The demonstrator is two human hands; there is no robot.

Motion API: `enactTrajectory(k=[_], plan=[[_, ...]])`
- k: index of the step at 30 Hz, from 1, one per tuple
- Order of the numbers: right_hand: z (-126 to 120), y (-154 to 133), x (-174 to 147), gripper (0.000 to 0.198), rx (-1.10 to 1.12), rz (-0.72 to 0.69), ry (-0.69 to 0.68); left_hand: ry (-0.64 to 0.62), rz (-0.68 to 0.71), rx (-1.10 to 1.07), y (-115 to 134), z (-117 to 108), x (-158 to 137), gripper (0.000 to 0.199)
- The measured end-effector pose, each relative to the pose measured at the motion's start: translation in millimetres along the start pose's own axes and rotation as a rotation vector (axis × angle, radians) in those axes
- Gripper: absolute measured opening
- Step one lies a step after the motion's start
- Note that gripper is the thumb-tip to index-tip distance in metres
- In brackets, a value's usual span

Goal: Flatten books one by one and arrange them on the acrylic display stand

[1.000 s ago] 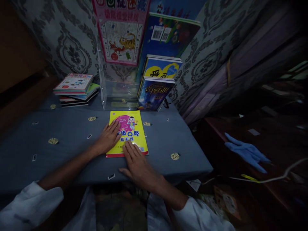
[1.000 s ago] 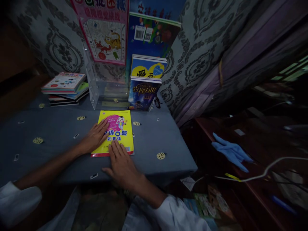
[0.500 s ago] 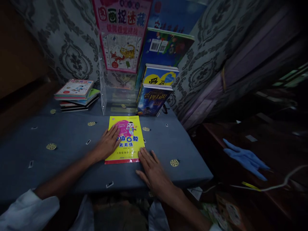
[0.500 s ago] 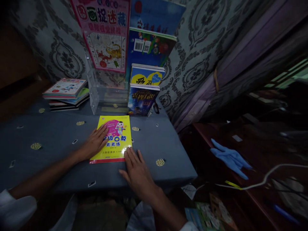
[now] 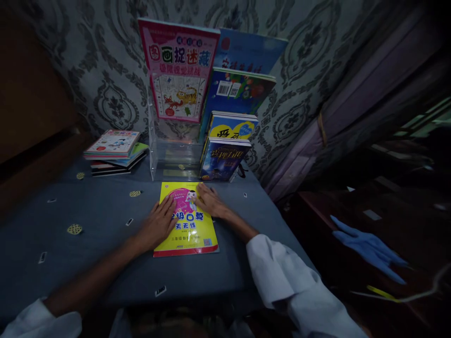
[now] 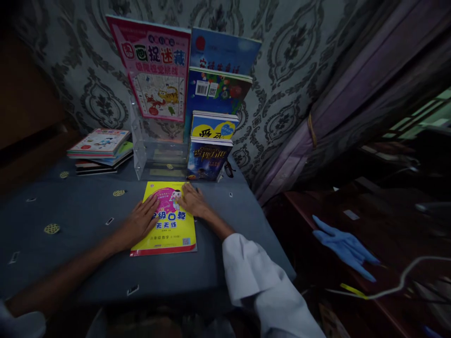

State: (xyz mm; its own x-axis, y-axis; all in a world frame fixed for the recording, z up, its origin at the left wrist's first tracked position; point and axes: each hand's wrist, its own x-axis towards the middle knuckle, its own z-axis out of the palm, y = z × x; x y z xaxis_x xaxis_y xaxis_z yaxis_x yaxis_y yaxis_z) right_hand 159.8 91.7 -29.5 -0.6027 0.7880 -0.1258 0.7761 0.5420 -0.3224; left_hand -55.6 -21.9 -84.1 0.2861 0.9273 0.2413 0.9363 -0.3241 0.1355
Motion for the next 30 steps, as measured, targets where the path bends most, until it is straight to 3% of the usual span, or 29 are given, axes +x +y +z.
enactTrajectory(k=[3,6,13,17,21,26,30], plan=[[5,1,10,0.068,-0.019,0.055,0.068,-0.003,0.003,0.004,1,0,0,0.057],[16,-3,-2,0.067,-0.051,0.073,0.133,0.001,-0.001,0.001,2,-1,1,0.056],[51,-18,-81,0.066,-0.136,-0.032,0.184,0.01,-0.016,-0.058,2,1,-1,0.054],[69,-17,-109,0.064,-0.144,-0.102,0.238,0.093,-0.112,-0.177,6,5,-3,0.056],[72,-15,-112,0.063,-0.095,-0.126,0.258,0.19,-0.26,-0.535,4,-1,4,0.059],[75,-9,-110,0.063,-0.038,-0.126,0.244,0.309,-0.654,-1.34,-6,-25,22,0.056],[84,3,-107,0.068,0.013,-0.2,0.272,0.128,-0.846,-1.759,4,-39,24,0.047]])
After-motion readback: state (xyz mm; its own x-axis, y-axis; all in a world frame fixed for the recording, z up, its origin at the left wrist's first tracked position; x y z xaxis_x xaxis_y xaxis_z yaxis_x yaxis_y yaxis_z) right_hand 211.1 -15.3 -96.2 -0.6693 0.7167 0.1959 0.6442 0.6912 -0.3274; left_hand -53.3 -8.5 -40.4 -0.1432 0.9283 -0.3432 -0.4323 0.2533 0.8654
